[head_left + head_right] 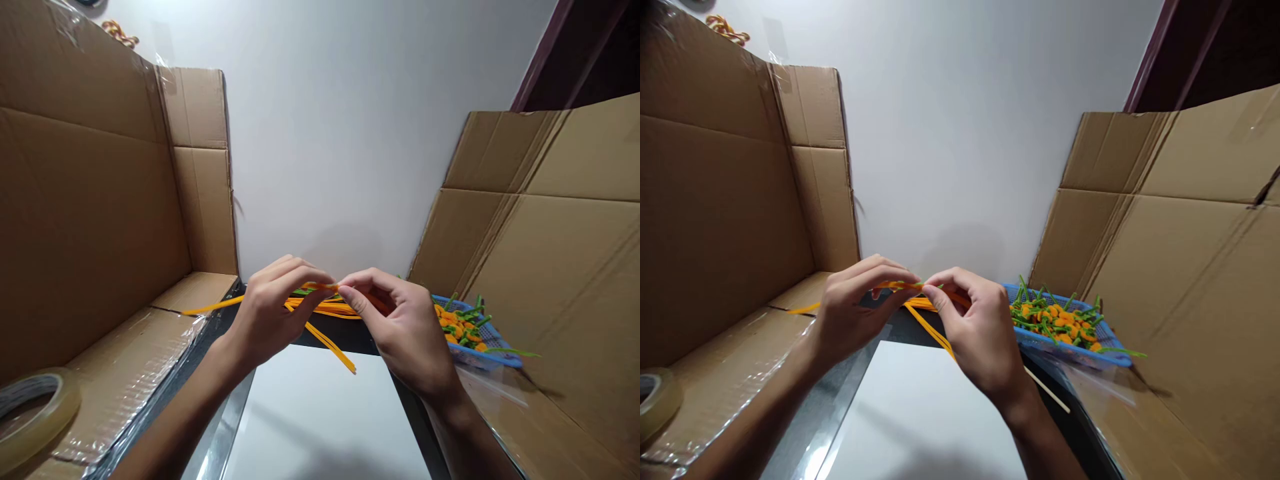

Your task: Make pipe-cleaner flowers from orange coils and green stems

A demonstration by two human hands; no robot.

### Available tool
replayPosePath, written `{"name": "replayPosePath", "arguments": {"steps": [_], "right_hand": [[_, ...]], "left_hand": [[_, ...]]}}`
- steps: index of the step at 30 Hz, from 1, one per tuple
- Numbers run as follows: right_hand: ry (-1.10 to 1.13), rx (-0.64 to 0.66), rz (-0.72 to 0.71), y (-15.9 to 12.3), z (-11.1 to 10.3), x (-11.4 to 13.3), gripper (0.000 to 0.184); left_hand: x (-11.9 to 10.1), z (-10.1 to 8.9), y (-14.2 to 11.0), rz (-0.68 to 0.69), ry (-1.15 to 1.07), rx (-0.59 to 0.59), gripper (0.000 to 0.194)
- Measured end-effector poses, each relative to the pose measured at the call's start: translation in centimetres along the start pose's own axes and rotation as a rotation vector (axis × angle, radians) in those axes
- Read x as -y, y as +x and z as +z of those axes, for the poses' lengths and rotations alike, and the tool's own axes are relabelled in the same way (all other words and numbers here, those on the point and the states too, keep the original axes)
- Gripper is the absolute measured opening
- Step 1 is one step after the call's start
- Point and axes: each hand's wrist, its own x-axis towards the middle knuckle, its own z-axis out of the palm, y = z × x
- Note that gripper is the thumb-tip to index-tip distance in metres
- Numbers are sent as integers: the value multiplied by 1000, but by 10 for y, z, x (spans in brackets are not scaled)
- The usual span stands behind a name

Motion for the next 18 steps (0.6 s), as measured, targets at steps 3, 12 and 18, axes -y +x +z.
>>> {"name": "replayPosePath", "arguments": {"steps": [3,12,18], "right_hand": [[-246,-87,-229,-2,2,-1,10],[-563,-194,-615,-3,1,-7,11],[-634,-208,-738,-4,0,-7,16]], "left_hand": [[-2,3,0,-123,-40,-4,4],[-9,2,-3,-7,72,-107,5],[-14,1,-1,57,144,-145,7]]}}
